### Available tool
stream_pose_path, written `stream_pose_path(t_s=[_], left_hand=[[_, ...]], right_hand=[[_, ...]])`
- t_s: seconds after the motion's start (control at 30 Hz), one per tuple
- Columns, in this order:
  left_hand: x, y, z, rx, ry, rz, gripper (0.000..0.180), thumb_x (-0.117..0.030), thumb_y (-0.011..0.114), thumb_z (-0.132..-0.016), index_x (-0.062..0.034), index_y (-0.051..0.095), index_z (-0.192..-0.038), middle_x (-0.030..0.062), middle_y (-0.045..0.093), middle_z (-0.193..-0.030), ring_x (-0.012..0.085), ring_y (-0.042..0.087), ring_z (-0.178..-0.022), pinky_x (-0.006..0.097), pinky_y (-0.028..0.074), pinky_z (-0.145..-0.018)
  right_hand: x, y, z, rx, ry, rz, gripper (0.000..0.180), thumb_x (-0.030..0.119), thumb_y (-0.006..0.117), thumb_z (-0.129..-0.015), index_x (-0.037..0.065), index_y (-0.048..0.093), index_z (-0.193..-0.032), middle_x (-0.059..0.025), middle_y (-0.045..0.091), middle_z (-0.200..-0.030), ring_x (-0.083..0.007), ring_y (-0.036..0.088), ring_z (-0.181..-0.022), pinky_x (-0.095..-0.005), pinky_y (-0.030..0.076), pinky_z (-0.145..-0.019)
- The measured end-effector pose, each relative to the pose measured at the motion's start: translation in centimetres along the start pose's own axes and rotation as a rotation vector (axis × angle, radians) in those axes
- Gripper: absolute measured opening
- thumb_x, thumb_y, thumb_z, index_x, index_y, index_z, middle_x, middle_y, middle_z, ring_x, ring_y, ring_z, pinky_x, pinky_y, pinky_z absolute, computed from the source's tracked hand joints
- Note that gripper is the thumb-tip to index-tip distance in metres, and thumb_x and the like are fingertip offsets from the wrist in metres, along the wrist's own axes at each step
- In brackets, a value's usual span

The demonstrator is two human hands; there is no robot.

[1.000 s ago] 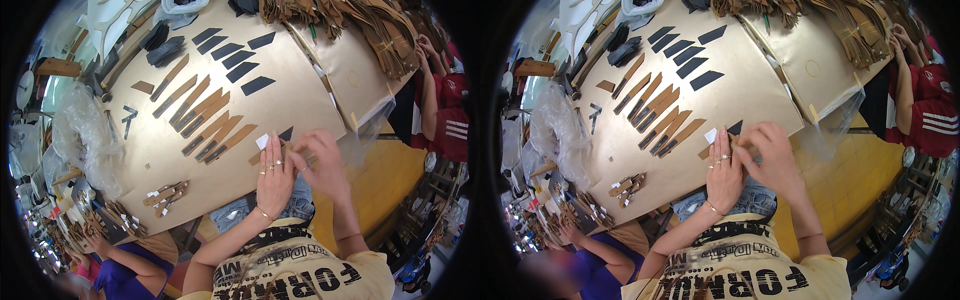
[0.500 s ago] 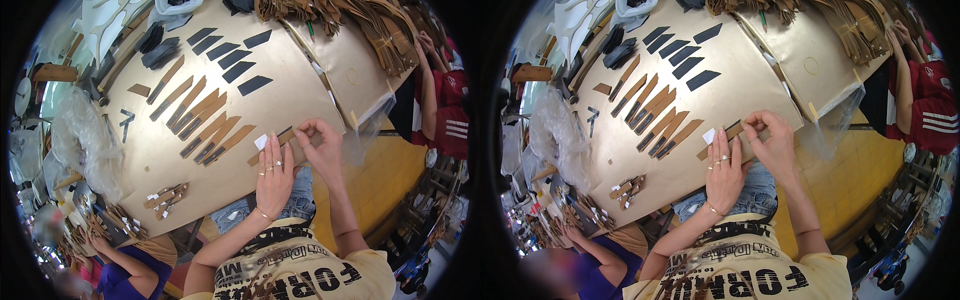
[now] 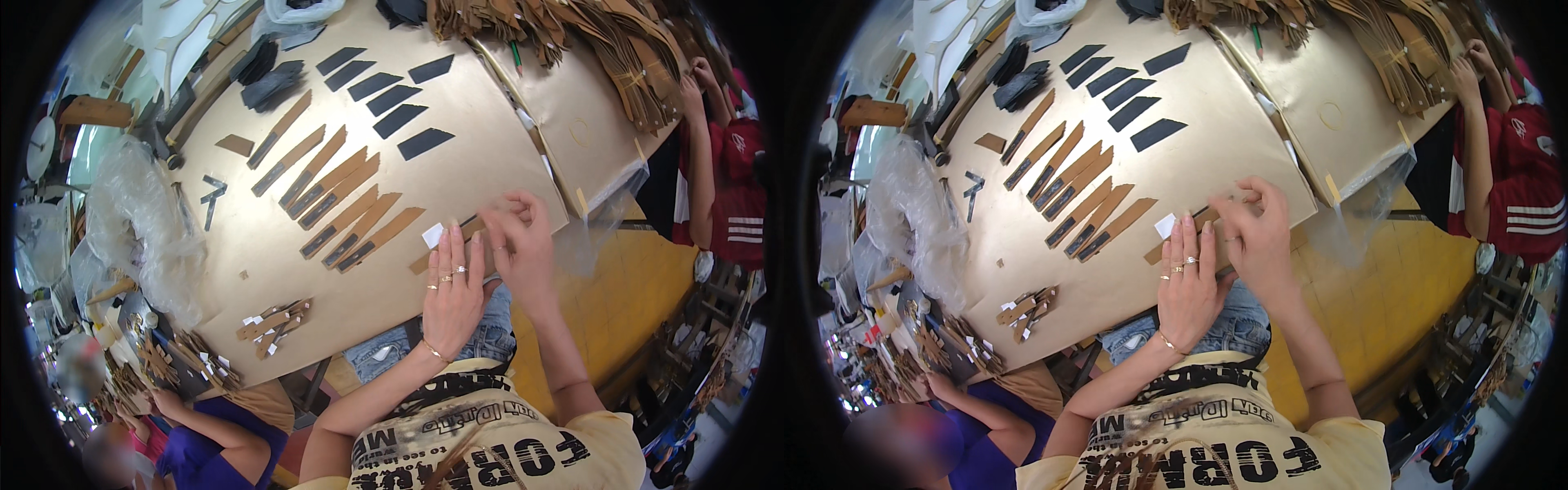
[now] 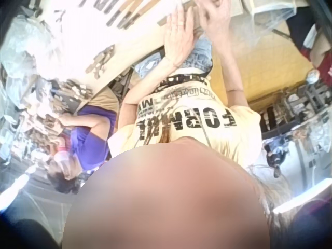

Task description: The person repeatedly picks up small leather pieces and white tags from a table, aligns them, and places them together. The person handles the items one at a time and arranges them in rows on the table.

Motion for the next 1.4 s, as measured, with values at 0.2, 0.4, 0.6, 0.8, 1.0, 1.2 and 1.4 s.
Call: stream_pose_path(t_s=[0.2, 0.4, 0.6, 0.8, 1.0, 1.2, 1.4], left_hand=[[-0.7, -0.3, -0.5, 0.043, -0.007, -0.227, 0.072, -0.036, 0.061, -0.09, 0.01, 0.041, -0.142, 0.0281, 0.039, -0.15, 0.0383, 0.033, -0.143, 0.048, 0.029, -0.117], [1.2, -2.2, -2.8, -0.026, -0.031, -0.004, 0.051, -0.033, 0.063, -0.089, 0.003, 0.058, -0.125, 0.0253, 0.047, -0.142, 0.0339, 0.04, -0.136, 0.046, 0.033, -0.11], [4.0, -2.1, -3.5, -0.203, -0.053, -0.073, 0.027, -0.019, 0.062, -0.088, -0.0011, 0.064, -0.108, 0.0189, 0.055, -0.133, 0.0308, 0.047, -0.128, 0.042, 0.036, -0.105], [3.6, -1.9, -3.5, -0.143, -0.03, -0.054, 0.024, -0.014, 0.062, -0.085, -0.002, 0.06, -0.105, 0.016, 0.061, -0.118, 0.028, 0.054, -0.117, 0.04, 0.041, -0.098], [3.6, -2.5, -4.9, 0.002, -0.023, -0.061, 0.022, -0.016, 0.059, -0.086, -0.0022, 0.067, -0.101, 0.0153, 0.065, -0.11, 0.0258, 0.058, -0.112, 0.039, 0.041, -0.098], [3.9, -2.4, -5.6, -0.108, 0.024, -0.09, 0.019, -0.018, 0.062, -0.084, -0.0041, 0.071, -0.093, 0.0139, 0.065, -0.112, 0.0264, 0.057, -0.113, 0.041, 0.041, -0.098], [5.4, -5.4, -2.5, -0.421, -0.013, 0.218, 0.025, -0.02, 0.068, -0.084, -0.0135, 0.066, -0.109, 0.009, 0.063, -0.117, 0.0264, 0.057, -0.114, 0.045, 0.036, -0.101]], right_hand=[[0.1, -0.2, 1.7, 0.069, -0.305, 0.544, 0.041, 0.003, 0.066, -0.079, 0.019, 0.072, -0.116, -0.0098, 0.056, -0.133, -0.0324, 0.051, -0.122, -0.0431, 0.04, -0.099], [-0.7, -1.0, -0.1, 0.124, -0.283, 0.228, 0.039, -0.001, 0.061, -0.083, 0.011, 0.069, -0.119, -0.012, 0.059, -0.129, -0.0305, 0.052, -0.123, -0.0417, 0.039, -0.104], [0.0, -0.9, 1.6, 0.035, -0.132, 0.049, 0.03, -0.001, 0.057, -0.092, 0.003, 0.065, -0.12, -0.0135, 0.062, -0.124, -0.031, 0.055, -0.119, -0.041, 0.042, -0.101], [0.1, -2.8, 2.1, -0.073, -0.088, 0.099, 0.028, 0.001, 0.06, -0.092, 0.002, 0.065, -0.12, -0.0149, 0.063, -0.123, -0.0312, 0.057, -0.116, -0.0419, 0.042, -0.101], [0.7, -3.6, 1.2, -0.059, -0.157, 0.08, 0.025, 0.002, 0.061, -0.093, 0.002, 0.066, -0.117, -0.0149, 0.064, -0.119, -0.0313, 0.059, -0.112, -0.0411, 0.043, -0.099], [2.3, -3.6, 0.5, -0.06, -0.224, 0.073, 0.024, 0.004, 0.063, -0.091, 0.002, 0.066, -0.115, -0.0152, 0.064, -0.118, -0.032, 0.059, -0.11, -0.0421, 0.043, -0.098], [2.7, -2.1, 0.2, 0.115, -0.275, 0.122, 0.03, 0.009, 0.069, -0.087, 0.011, 0.069, -0.116, -0.0134, 0.059, -0.126, -0.0337, 0.053, -0.118, -0.0436, 0.042, -0.1]])
Point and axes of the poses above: each hand's wrist, its own z-axis away from the middle knuckle, its own y-axis out of the palm, x = y × z, the point moved 1 cm from there along -z, towards the middle knuckle
